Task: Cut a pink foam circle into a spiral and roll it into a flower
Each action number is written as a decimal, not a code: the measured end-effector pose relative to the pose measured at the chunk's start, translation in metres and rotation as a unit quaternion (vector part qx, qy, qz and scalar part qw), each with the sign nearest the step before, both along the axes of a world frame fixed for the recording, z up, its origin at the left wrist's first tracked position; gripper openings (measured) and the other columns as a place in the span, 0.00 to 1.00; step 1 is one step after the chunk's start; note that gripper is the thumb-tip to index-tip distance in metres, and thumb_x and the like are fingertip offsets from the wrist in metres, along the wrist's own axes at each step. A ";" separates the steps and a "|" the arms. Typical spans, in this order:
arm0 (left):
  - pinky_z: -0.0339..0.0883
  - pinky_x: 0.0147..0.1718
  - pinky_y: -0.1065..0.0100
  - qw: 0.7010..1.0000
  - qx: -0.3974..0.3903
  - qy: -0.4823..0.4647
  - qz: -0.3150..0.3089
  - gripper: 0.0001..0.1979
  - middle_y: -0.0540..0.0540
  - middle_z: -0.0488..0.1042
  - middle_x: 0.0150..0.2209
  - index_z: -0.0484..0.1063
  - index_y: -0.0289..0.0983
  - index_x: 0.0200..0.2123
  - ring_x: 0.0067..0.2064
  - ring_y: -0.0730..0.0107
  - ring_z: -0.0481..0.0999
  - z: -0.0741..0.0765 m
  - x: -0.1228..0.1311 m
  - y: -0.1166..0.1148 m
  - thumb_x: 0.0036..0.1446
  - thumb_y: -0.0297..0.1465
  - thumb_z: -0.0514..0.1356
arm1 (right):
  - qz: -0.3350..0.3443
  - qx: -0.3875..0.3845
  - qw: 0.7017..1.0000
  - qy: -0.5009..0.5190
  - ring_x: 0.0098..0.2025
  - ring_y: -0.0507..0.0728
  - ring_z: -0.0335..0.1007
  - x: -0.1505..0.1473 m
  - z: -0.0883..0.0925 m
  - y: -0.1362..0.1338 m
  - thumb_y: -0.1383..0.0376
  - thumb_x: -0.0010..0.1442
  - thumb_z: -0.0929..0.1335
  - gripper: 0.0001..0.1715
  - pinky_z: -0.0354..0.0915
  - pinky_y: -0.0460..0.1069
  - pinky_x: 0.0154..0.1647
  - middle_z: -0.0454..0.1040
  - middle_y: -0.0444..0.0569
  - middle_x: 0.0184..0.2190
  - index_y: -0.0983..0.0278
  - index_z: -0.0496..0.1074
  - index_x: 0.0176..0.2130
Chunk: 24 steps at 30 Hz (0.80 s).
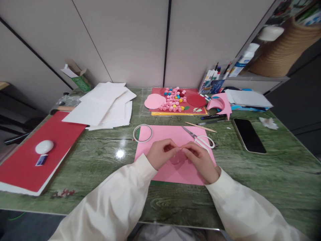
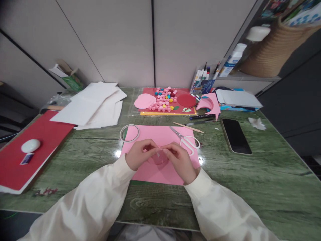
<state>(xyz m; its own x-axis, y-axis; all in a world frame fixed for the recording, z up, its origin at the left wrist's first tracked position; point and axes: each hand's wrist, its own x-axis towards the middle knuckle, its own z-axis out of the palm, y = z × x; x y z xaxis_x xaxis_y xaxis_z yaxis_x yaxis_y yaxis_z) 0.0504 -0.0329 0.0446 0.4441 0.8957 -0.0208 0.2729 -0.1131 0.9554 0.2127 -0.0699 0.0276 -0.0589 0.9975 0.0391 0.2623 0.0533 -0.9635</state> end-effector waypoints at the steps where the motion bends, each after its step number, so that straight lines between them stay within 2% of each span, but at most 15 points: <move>1: 0.58 0.26 0.74 1.000 -0.001 0.000 0.000 0.10 0.50 0.71 0.24 0.70 0.33 0.26 0.26 0.77 0.65 0.000 0.000 0.000 0.50 0.35 0.56 | 0.000 0.001 1.000 0.000 0.31 0.52 0.64 0.000 0.000 0.000 0.64 0.56 0.64 0.07 0.61 0.46 0.28 0.68 0.46 0.28 0.63 0.70 0.32; 15: 0.58 0.26 0.73 1.000 -0.009 0.006 -0.007 0.08 0.49 0.71 0.24 0.70 0.33 0.26 0.26 0.76 0.66 0.000 0.000 0.000 0.50 0.33 0.56 | -0.016 -0.004 1.000 -0.002 0.29 0.53 0.65 0.000 0.000 0.000 0.60 0.52 0.67 0.09 0.62 0.46 0.26 0.69 0.46 0.27 0.64 0.71 0.30; 24: 0.59 0.27 0.72 1.000 -0.001 0.010 0.000 0.08 0.49 0.71 0.24 0.70 0.34 0.27 0.26 0.75 0.66 0.000 0.000 0.000 0.49 0.34 0.56 | -0.010 -0.002 1.000 -0.006 0.31 0.54 0.65 0.001 0.000 0.000 0.61 0.53 0.66 0.08 0.62 0.46 0.25 0.70 0.48 0.29 0.63 0.72 0.32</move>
<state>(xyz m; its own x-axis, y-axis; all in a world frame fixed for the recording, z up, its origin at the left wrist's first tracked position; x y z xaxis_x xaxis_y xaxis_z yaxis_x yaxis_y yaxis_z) 0.0505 -0.0328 0.0444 0.4432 0.8958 -0.0323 0.2921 -0.1103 0.9500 0.2132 -0.0696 0.0280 -0.0393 0.9986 0.0347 0.2755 0.0442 -0.9603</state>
